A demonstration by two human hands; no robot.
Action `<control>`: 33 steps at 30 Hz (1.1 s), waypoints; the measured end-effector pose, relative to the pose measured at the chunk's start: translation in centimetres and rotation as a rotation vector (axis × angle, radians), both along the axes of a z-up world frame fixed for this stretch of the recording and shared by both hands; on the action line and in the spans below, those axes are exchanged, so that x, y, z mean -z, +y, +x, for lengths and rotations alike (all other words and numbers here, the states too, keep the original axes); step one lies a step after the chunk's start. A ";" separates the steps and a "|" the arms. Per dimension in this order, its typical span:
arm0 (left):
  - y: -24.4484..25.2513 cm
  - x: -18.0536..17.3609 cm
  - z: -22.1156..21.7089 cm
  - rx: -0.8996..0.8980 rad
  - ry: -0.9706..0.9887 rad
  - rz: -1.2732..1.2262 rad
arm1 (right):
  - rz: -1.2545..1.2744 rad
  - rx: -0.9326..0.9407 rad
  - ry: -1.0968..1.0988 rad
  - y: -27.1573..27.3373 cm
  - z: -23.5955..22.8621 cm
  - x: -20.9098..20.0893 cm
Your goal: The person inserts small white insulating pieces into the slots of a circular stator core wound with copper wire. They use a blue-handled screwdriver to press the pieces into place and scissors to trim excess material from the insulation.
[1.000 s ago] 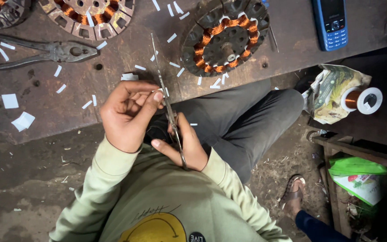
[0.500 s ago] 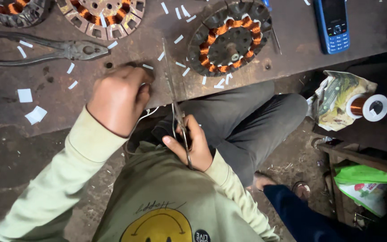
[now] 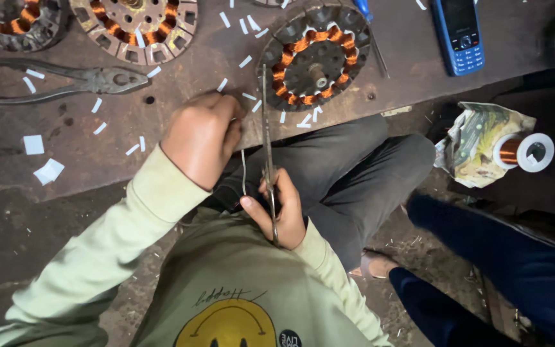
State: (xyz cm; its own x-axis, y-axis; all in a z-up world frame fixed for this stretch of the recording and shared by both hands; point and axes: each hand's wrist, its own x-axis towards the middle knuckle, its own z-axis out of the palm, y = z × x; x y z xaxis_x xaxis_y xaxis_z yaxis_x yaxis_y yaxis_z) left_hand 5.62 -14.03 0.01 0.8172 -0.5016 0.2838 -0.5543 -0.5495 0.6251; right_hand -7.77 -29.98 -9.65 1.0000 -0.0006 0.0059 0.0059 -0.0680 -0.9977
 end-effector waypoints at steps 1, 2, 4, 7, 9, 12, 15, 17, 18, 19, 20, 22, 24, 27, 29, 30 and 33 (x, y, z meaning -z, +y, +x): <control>0.0 0.3 0.0 0.004 -0.014 -0.007 | 0.001 0.002 0.006 0.0 0.0 0.0; 0.0 0.5 -0.2 0.006 -0.009 -0.003 | 0.000 0.002 0.011 0.0 -0.1 0.0; 0.0 0.7 -0.4 0.012 -0.006 0.004 | 0.000 0.002 0.016 0.0 0.0 0.0; -0.4 0.8 -0.6 -0.027 -0.046 0.085 | -0.025 -0.006 0.037 -0.1 0.0 0.0; -0.5 0.8 -0.6 -0.014 -0.045 0.049 | -0.022 -0.011 0.058 -0.1 -0.1 0.1; -0.1 0.9 -0.2 0.011 -0.008 -0.033 | -0.021 -0.007 0.031 -0.1 -0.3 0.3; 0.5 1.1 0.0 -0.016 0.110 -0.122 | -0.036 -0.007 0.034 -0.1 -0.6 0.5; 0.9 1.2 0.3 -0.050 0.288 -0.312 | -0.046 -0.007 0.035 -0.1 -0.4 0.4; 1.0 1.4 0.3 -0.065 0.421 -0.472 | -0.049 -0.005 0.030 0.0 -0.4 0.3; 1.1 1.6 0.3 -0.079 0.556 -0.632 | -0.052 -0.003 0.025 0.1 -0.2 0.2; 1.2 1.9 0.2 -0.088 0.608 -0.740 | -0.060 -0.001 0.009 0.2 -0.1 0.1; 1.4 2.6 -0.2 -0.107 0.714 -0.958 | -0.075 0.001 -0.024 0.6 0.2 -0.1; 1.4 3.5 -0.7 -0.074 0.799 -1.133 | -0.099 0.016 -0.064 1.0 0.5 -0.5; 1.5 4.4 -1.6 -0.078 0.861 -1.283 | -0.116 0.027 -0.084 1.3 1.0 -1.1; 1.7 4.6 -1.8 -0.080 0.867 -1.340 | -0.098 0.028 -0.054 1.5 1.3 -1.6; 1.8 4.6 -1.9 -0.073 0.863 -1.367 | -0.078 0.025 -0.023 1.5 1.5 -1.9; 2.0 4.3 -2.1 -0.066 0.806 -1.329 | -0.099 0.009 -0.071 1.4 1.8 -2.9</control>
State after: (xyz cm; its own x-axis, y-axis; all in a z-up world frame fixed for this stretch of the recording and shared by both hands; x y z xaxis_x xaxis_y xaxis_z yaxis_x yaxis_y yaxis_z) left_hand 3.51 -12.01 -4.30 0.9766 -0.2130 -0.0302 0.1574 0.6122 0.7749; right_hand -5.95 -28.63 -6.78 0.9970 -0.0058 0.0775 0.0755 -0.1670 -0.9831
